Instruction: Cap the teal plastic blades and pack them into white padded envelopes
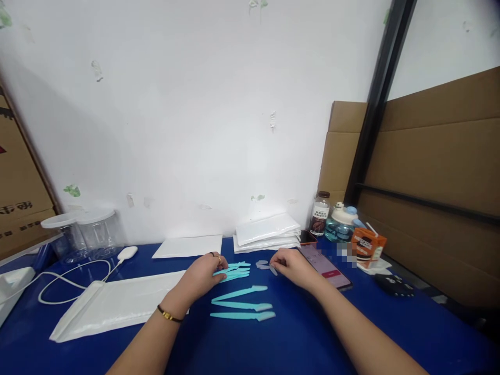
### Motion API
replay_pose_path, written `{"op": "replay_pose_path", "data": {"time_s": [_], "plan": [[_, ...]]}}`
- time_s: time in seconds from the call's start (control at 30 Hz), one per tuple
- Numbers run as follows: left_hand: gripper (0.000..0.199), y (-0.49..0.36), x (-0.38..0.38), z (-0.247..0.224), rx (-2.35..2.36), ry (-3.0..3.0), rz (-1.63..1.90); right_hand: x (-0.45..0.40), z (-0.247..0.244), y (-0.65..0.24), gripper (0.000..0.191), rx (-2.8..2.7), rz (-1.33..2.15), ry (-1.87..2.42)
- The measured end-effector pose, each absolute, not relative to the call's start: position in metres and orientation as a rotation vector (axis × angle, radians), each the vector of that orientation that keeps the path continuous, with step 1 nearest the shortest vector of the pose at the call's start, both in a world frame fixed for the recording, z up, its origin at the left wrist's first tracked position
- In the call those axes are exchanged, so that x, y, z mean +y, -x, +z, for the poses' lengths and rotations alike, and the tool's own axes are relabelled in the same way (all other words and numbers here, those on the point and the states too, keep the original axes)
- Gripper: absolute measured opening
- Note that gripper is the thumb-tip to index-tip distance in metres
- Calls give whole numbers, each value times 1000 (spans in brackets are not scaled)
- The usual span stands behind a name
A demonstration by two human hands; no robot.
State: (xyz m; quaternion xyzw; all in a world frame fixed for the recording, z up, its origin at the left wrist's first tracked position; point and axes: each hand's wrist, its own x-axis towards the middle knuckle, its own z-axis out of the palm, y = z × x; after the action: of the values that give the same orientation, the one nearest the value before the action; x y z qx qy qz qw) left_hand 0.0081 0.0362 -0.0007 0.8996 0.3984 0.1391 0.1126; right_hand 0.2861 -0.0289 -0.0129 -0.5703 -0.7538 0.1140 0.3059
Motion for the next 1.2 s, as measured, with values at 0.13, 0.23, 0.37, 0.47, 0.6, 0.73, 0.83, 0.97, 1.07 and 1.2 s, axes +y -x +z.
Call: {"op": "replay_pose_path", "data": {"time_s": [0.13, 0.23, 0.37, 0.47, 0.6, 0.73, 0.83, 0.97, 1.07, 1.2], "plan": [[15, -2, 45, -4, 1237, -2680, 357, -18, -23, -289, 15, -1977, 244, 1604], [15, -3, 45, -7, 1234, -2675, 310, -12, -30, -284, 15, -1979, 213, 1647], [17, -5, 45, -10, 1250, -2604, 296, -4, -36, -276, 11, -1983, 189, 1664], [17, -4, 45, -11, 1242, -2570, 314, -2, -39, -274, 6, -1965, 263, 1682], [13, -6, 42, -7, 1234, -2541, 347, -5, -35, -273, 3, -1968, 264, 1672], [11, -11, 39, 0, 1235, -2512, 428, -12, -25, -271, 8, -1927, 355, 1544], [12, -14, 37, 3, 1198, -2499, 466, -16, -22, -267, 11, -1881, 507, 1442], [11, -15, 35, 4, 1191, -2503, 455, -18, -23, -263, 15, -1887, 538, 1425], [12, -15, 33, 5, 1184, -2505, 444, -19, -22, -259, 16, -1902, 555, 1446], [12, -20, 29, 5, 1148, -2494, 457, -23, -17, -253, 16, -1928, 587, 1431]]}}
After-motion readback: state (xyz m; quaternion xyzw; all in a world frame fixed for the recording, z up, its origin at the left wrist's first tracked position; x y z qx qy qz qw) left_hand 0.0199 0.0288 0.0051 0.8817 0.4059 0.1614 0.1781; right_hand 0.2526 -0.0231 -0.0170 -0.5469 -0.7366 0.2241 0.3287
